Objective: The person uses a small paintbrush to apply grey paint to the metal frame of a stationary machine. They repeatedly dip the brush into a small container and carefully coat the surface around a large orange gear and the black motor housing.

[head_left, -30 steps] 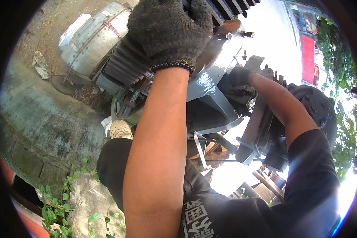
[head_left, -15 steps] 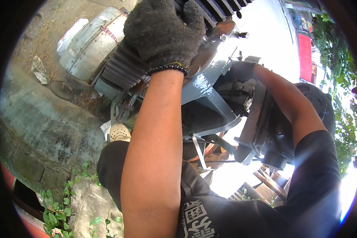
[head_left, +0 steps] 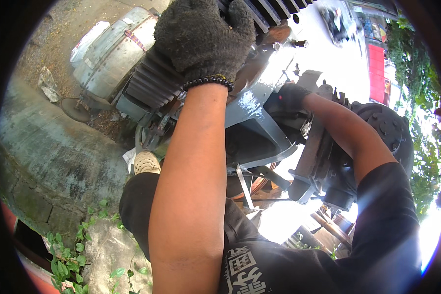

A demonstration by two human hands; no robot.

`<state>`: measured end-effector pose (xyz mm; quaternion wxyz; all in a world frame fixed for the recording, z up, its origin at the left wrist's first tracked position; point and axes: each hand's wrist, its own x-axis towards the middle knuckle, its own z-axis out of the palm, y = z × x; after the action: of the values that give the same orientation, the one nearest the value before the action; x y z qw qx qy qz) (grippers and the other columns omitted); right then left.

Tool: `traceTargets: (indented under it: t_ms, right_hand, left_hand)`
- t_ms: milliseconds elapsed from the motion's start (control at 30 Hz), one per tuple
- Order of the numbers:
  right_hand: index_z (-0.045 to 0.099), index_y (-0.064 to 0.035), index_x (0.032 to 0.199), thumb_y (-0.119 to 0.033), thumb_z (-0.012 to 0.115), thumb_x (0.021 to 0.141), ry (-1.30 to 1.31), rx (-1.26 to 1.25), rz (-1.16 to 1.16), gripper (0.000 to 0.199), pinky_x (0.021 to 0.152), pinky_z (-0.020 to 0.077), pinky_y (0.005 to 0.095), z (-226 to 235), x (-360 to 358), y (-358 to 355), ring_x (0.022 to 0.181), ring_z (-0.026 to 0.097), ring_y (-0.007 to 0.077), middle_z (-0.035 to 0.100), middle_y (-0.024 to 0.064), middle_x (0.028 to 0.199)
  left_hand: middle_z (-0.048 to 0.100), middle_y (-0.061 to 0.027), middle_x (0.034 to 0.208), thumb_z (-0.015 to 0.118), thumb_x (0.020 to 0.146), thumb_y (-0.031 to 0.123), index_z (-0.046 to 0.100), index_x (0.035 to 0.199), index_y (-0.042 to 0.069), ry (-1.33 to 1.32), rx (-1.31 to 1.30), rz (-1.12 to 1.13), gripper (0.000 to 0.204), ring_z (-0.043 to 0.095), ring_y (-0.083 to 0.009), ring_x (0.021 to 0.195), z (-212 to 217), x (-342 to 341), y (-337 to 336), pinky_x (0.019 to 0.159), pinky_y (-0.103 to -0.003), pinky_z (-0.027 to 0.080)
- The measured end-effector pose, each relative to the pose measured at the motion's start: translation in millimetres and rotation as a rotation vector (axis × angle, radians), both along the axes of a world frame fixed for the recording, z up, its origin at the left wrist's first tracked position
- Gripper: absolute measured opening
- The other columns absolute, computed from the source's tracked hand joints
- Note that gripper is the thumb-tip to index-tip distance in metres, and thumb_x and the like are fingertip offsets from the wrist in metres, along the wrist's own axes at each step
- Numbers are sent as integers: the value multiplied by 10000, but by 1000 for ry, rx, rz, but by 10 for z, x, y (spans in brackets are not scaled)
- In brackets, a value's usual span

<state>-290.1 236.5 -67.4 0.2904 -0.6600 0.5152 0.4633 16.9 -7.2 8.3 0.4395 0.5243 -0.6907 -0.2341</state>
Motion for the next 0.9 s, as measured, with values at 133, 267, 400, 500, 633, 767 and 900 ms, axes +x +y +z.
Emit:
traceTargets:
  t_ms: [133,267,400,500,633,767,900]
  right_hand:
    - [776,-57,802,-287,697,778,-28,118,70,245,740,596,454,-9,315,-247,796,749,359,745,206,826]
    - [763,-66,767,-278,676,799,35,-163,-50,231,716,595,457,37,288,-50,742,747,351,744,187,802]
    - [767,-72,772,-283,654,820,75,-215,0,244,714,589,456,139,524,-169,753,746,349,747,181,815]
    - [779,-73,812,-287,631,845,87,-128,-84,262,722,584,452,282,661,-353,774,744,352,748,178,825]
    - [787,-56,949,-287,630,869,-148,15,80,291,751,585,440,487,823,-674,815,747,350,751,180,853]
    - [779,-57,1011,-279,638,877,-160,-53,172,296,770,588,441,384,601,-421,839,748,351,752,189,883]
    - [773,-75,1024,-271,645,880,23,-132,49,274,783,590,452,138,290,-69,855,748,353,748,200,905]
  left_hand:
    - [690,-242,1030,646,879,357,626,1274,1,-18,-50,22,533,666,-420,986,-55,80,0,906,-533,513]
    - [691,-240,1024,632,889,371,628,1266,-3,-6,-56,25,531,666,-421,981,-66,45,-1,901,-536,512]
    - [691,-235,1018,627,890,370,633,1259,0,-27,-67,43,522,665,-422,975,-71,53,0,899,-536,512]
    - [690,-233,1019,631,885,362,630,1266,5,-11,-21,24,522,663,-422,980,-63,59,-1,902,-535,512]
    - [691,-232,1027,642,876,349,627,1272,9,-24,-31,33,522,660,-418,992,-116,80,-1,910,-529,510]
    - [692,-231,1035,649,870,340,624,1277,9,-12,-17,22,525,657,-411,1010,-40,48,19,923,-526,504]
    - [692,-229,1037,651,868,334,616,1287,7,-4,31,-3,533,654,-408,1020,-3,-8,34,931,-527,499]
